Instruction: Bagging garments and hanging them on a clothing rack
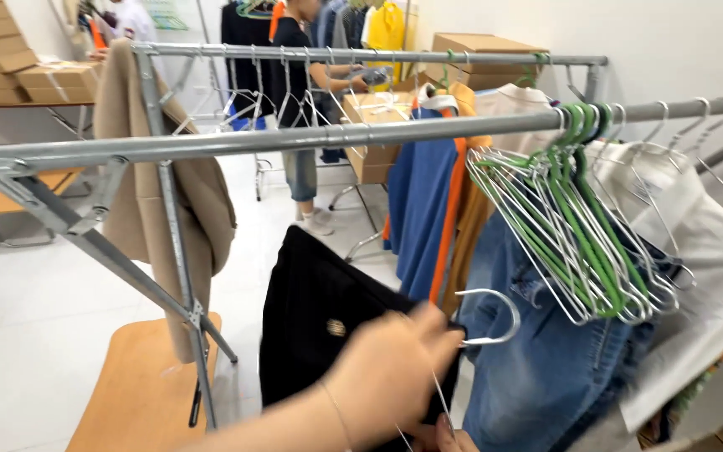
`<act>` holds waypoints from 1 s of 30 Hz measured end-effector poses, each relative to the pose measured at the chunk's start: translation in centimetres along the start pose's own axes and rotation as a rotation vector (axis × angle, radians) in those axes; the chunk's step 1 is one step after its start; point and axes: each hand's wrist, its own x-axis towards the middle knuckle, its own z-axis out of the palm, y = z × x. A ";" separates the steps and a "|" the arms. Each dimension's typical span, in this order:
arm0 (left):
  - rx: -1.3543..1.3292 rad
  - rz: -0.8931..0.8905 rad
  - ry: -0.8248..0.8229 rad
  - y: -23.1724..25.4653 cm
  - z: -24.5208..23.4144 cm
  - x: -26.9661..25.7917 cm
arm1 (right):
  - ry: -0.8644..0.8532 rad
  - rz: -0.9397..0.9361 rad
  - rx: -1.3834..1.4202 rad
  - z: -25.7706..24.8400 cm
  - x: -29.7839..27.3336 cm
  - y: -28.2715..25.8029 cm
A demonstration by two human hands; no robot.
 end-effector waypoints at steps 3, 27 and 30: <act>0.183 0.134 0.067 0.8 -1.6 0.8 | 0.901 -0.543 0.272 -0.7 8.4 5.9; 0.579 -0.105 -0.218 -19.8 -5.3 -10.4 | -0.222 -1.150 -1.183 -13.6 -6.2 -20.0; 0.621 -0.092 -0.258 -18.7 -3.9 -10.9 | -0.243 -1.188 -1.070 -11.3 -10.1 -23.9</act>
